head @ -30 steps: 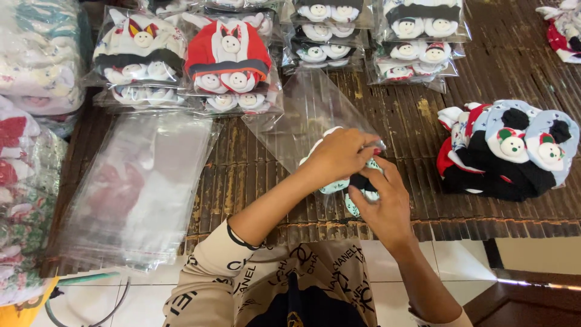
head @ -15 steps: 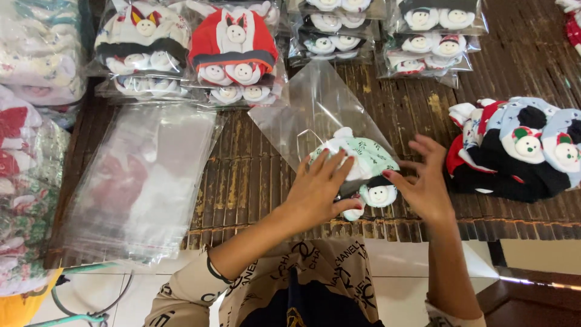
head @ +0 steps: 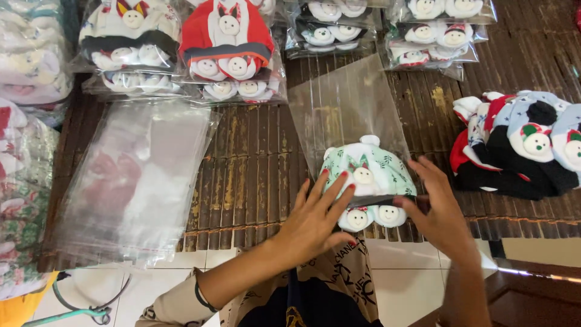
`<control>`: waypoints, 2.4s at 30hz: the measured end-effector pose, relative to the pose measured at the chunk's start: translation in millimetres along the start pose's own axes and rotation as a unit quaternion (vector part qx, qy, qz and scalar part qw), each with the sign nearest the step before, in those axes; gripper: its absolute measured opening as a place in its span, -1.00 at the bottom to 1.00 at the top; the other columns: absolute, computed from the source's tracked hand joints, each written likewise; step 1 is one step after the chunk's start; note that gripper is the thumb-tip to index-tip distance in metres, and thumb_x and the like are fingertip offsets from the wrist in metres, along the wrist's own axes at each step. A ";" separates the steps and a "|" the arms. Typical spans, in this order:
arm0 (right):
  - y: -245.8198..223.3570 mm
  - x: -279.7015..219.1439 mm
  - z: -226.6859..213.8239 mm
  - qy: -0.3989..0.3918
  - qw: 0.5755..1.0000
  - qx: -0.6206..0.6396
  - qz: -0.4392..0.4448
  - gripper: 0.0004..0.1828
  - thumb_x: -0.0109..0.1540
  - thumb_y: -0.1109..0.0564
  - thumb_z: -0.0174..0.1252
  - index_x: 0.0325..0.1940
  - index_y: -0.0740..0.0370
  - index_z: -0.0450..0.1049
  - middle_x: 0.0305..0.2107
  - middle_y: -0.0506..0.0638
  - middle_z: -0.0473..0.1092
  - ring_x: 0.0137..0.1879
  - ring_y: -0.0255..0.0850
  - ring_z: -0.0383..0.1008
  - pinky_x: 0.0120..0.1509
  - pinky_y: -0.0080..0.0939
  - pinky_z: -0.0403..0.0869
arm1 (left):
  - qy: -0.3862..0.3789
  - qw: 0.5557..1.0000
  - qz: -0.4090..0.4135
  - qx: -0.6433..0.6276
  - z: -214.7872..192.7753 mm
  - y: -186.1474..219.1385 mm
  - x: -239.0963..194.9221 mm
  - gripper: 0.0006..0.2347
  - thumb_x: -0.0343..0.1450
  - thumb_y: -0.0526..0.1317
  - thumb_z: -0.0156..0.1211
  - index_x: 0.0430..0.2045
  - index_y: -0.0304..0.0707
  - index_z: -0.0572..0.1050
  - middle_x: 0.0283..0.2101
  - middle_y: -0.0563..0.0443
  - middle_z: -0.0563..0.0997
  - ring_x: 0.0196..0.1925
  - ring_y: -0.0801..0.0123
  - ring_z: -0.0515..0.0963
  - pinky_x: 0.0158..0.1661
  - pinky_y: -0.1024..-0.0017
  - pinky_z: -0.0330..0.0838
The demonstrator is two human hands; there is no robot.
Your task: Packaging baby hats and socks into plastic bags
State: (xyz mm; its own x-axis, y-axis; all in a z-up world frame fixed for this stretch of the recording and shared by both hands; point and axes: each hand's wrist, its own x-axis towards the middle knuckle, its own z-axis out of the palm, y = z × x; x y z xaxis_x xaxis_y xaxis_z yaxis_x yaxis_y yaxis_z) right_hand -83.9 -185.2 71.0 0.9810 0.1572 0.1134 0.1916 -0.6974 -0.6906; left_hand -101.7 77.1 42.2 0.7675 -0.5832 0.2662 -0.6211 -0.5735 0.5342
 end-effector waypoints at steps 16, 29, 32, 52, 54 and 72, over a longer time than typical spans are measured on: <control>43.9 15.1 8.4 -0.011 1.000 -0.023 -0.018 -0.16 -0.10 0.15 0.51 0.23 0.27 0.34 0.44 0.25 0.08 0.46 0.11 0.19 0.36 0.10 0.40 | 0.180 0.983 0.003 0.019 39.3 -11.3 17.3 -0.40 0.37 -0.11 0.40 0.32 -0.14 0.30 0.48 -0.27 0.12 0.48 -0.52 0.10 0.31 -0.42 0.24; -4.0 -13.6 22.0 -0.051 0.997 0.044 0.027 -0.17 0.02 0.18 0.42 0.37 0.07 0.32 0.34 0.20 0.22 0.16 0.00 0.46 0.15 -0.07 0.57 | 0.201 0.978 -0.057 -0.015 9.0 0.0 -5.7 -0.56 0.32 -0.49 0.31 0.12 -0.23 0.48 0.31 -0.30 0.38 0.33 -0.27 0.38 0.21 0.01 0.51; -4.0 -18.5 25.8 -0.091 0.993 0.007 0.074 0.00 -0.02 0.03 0.49 0.46 -0.06 0.20 0.44 0.09 0.10 0.35 -0.03 0.27 0.27 0.04 0.37 | 0.128 0.986 -0.102 -0.013 5.0 -7.0 -23.5 -0.35 0.27 -0.31 0.42 0.29 -0.07 0.28 0.44 -0.26 0.13 0.39 -0.34 0.23 0.23 -0.16 0.34; -3.7 -0.8 35.9 -0.007 0.996 0.086 0.001 -0.35 0.21 0.29 0.25 0.40 0.03 0.37 0.33 0.29 0.26 0.38 0.29 0.31 0.28 0.29 0.40 | 0.204 0.976 -0.070 0.023 32.9 -18.8 -4.4 -0.51 0.39 -0.27 0.33 0.27 -0.08 0.41 0.33 -0.47 0.31 0.22 -0.45 0.44 0.07 -0.15 0.41; -0.5 1.1 43.2 0.073 0.995 0.039 -0.050 -0.44 0.24 0.38 0.21 0.33 0.12 0.44 0.23 0.27 0.34 0.24 0.22 0.45 0.14 0.14 0.51 | 0.249 0.960 -0.061 0.114 41.5 -24.0 -1.0 -0.60 0.43 -0.24 0.27 0.21 0.01 0.46 0.28 -0.32 0.41 0.09 -0.18 0.59 -0.09 0.05 0.53; 23.9 3.8 51.1 0.089 0.993 0.054 -0.063 -0.38 0.21 0.43 0.21 0.36 0.17 0.41 0.12 0.35 0.33 0.20 0.26 0.44 0.18 0.24 0.51 | 0.220 0.971 -0.071 -0.064 19.6 -7.2 15.3 -0.50 0.35 -0.50 0.22 0.24 -0.29 0.38 0.28 -0.54 0.25 0.28 -0.52 0.33 0.17 -0.24 0.38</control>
State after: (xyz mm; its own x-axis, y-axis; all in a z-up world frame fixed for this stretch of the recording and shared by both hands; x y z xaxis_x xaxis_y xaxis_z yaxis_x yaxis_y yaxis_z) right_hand -77.0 -165.5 18.5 0.9412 0.1060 0.3209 0.3179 -0.5992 -0.7347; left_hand -88.7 61.0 26.7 0.8550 -0.1841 0.4849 -0.5005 -0.5381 0.6782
